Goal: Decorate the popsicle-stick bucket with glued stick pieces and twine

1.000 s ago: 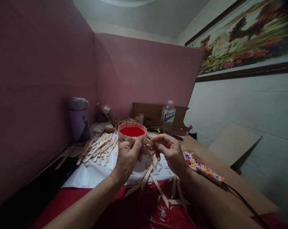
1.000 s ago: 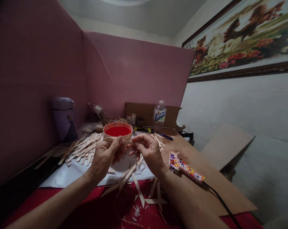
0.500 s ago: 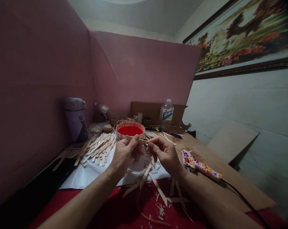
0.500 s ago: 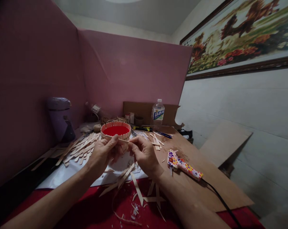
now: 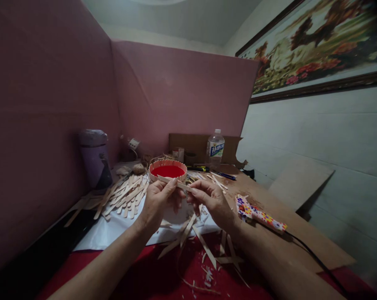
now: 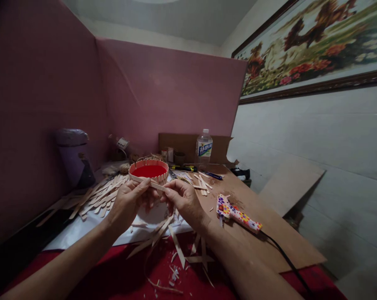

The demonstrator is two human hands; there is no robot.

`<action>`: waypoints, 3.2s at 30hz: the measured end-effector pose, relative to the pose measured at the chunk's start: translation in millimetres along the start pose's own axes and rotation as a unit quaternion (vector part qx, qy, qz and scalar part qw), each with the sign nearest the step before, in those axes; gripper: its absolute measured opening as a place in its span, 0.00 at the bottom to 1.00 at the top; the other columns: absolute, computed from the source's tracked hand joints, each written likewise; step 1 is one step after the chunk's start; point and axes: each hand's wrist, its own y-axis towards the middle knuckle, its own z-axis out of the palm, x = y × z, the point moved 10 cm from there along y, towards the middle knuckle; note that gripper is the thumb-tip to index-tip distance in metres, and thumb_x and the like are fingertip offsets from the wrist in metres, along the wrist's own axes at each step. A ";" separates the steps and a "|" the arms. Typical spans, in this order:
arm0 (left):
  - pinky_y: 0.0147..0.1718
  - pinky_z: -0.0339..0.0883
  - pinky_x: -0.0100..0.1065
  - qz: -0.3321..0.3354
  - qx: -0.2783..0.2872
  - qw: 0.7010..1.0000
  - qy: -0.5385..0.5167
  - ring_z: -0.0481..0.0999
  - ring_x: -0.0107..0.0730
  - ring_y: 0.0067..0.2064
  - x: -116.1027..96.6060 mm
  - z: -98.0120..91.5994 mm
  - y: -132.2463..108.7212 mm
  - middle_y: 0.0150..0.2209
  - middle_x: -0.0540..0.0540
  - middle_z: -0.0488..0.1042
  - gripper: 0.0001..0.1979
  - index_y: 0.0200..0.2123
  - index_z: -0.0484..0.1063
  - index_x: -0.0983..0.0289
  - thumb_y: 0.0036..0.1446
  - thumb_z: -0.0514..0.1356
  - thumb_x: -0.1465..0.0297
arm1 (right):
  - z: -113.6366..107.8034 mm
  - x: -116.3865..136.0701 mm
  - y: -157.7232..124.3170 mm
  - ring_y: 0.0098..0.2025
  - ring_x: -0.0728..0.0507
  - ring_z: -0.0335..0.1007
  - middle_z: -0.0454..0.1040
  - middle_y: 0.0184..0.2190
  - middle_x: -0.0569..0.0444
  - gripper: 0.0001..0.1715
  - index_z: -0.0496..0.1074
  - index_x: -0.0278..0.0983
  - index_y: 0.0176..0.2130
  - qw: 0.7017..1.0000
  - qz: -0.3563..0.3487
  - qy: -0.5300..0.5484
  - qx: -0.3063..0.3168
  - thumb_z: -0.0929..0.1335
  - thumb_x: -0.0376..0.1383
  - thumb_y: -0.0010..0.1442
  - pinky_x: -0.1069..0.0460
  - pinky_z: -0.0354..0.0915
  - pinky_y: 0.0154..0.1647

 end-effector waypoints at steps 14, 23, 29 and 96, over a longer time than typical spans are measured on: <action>0.15 0.65 0.27 -0.018 0.016 1.000 -0.018 0.70 0.26 0.18 5.2 6.6 -2.7 0.24 0.55 0.75 0.14 0.27 0.70 0.69 0.53 0.60 0.61 | 5.1 -20.8 -0.4 0.14 0.55 0.57 0.65 0.16 0.63 0.14 0.66 0.35 0.25 0.987 0.091 0.126 0.040 0.72 0.41 0.50 0.60 0.58 0.12; 0.15 0.66 0.28 -0.002 0.022 1.000 0.002 0.71 0.26 0.18 1.7 6.3 -2.5 0.23 0.54 0.75 0.14 0.27 0.70 0.68 0.55 0.59 0.62 | 5.5 -19.2 -0.4 0.13 0.55 0.56 0.63 0.15 0.64 0.15 0.66 0.36 0.24 0.989 0.071 0.122 0.043 0.72 0.42 0.51 0.60 0.58 0.12; 0.17 0.66 0.28 -0.019 0.039 0.998 -0.051 0.70 0.25 0.19 4.0 12.5 -2.6 0.24 0.55 0.75 0.14 0.26 0.70 0.68 0.56 0.57 0.62 | 7.6 -16.9 -1.0 0.16 0.54 0.58 0.63 0.17 0.63 0.17 0.65 0.36 0.25 0.990 0.066 0.116 0.046 0.71 0.44 0.52 0.58 0.61 0.15; 0.20 0.63 0.29 0.083 0.027 0.974 0.211 0.70 0.27 0.20 7.3 10.9 -6.5 0.22 0.50 0.70 0.13 0.29 0.67 0.66 0.60 0.53 0.63 | -11.0 19.7 -4.8 0.28 0.47 0.62 0.68 0.23 0.55 0.11 0.66 0.36 0.23 0.944 -0.129 -0.296 -0.075 0.61 0.23 0.46 0.53 0.59 0.30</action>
